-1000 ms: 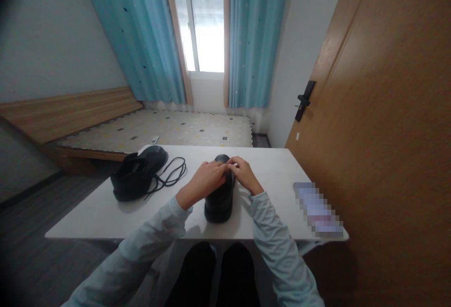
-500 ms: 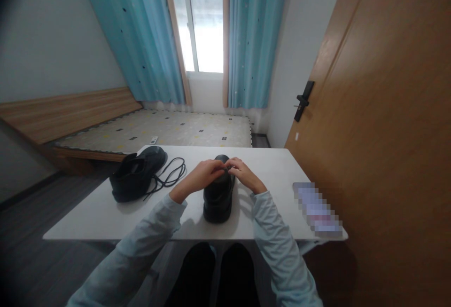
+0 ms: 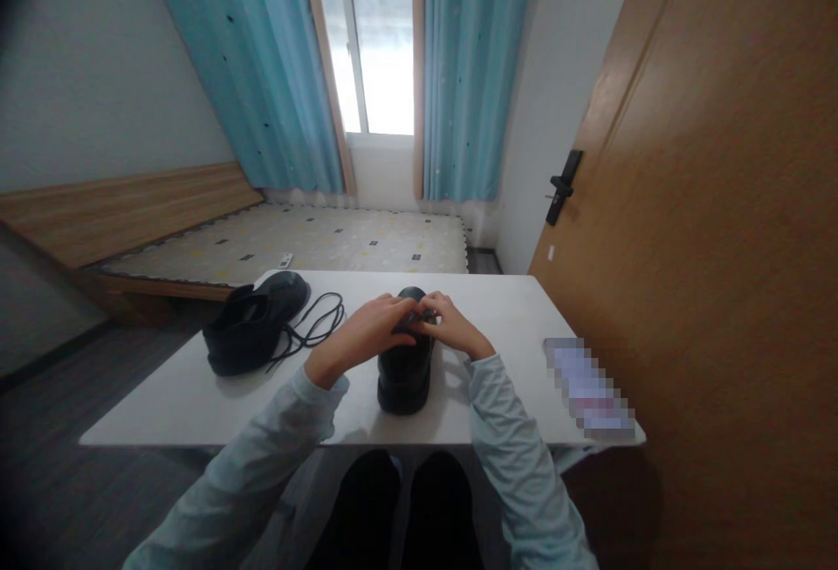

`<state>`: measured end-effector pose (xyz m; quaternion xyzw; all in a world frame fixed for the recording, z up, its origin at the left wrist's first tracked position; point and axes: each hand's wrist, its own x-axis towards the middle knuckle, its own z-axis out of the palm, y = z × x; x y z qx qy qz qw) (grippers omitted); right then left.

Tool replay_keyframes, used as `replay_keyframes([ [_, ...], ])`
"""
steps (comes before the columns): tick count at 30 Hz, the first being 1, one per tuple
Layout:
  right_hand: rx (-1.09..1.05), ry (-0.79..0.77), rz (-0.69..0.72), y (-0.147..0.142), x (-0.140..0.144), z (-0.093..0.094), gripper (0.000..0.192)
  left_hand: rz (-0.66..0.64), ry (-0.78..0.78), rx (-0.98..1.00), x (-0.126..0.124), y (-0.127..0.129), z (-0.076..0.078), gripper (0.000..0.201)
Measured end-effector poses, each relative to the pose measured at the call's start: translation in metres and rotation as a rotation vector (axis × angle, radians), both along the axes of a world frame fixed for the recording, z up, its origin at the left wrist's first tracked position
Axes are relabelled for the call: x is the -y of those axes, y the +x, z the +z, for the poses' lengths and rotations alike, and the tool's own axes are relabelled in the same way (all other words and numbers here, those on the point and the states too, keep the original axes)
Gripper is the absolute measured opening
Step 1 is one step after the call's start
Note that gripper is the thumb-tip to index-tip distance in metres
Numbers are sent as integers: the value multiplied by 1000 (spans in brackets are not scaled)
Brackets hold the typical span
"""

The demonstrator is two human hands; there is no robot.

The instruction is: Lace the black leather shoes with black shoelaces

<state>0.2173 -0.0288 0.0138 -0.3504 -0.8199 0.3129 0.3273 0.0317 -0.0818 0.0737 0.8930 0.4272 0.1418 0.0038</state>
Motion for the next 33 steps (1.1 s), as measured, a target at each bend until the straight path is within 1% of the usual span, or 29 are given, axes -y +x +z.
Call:
replay_keyframes([
  [2,30,22,7,0,1,1,25,81,28,-45,5,2,4,24],
  [4,65,42,10,1,2,1,34,166,41,-69,9,5,6,21],
  [6,94,58,9,0,2,2,41,201,51,-77,12,8,8,22],
  [10,125,76,5,0,0,0,41,145,92,-71,17,11,8,26],
  [13,130,90,-25,-1,-2,-3,40,123,143,-75,21,11,9,25],
  [17,143,112,-58,-2,-3,-6,39,118,210,-46,27,10,15,24],
  [20,150,120,-58,-2,-3,-6,39,134,244,-36,31,8,21,21],
  [23,161,120,-48,-3,-3,-4,40,160,267,-12,36,5,29,16],
  [26,165,103,-52,-2,-2,-1,40,199,312,61,41,1,40,13],
  [30,164,98,-39,1,0,3,40,217,364,170,46,-8,56,14],
  [33,168,104,-24,3,3,6,43,242,406,266,47,-16,65,15],
])
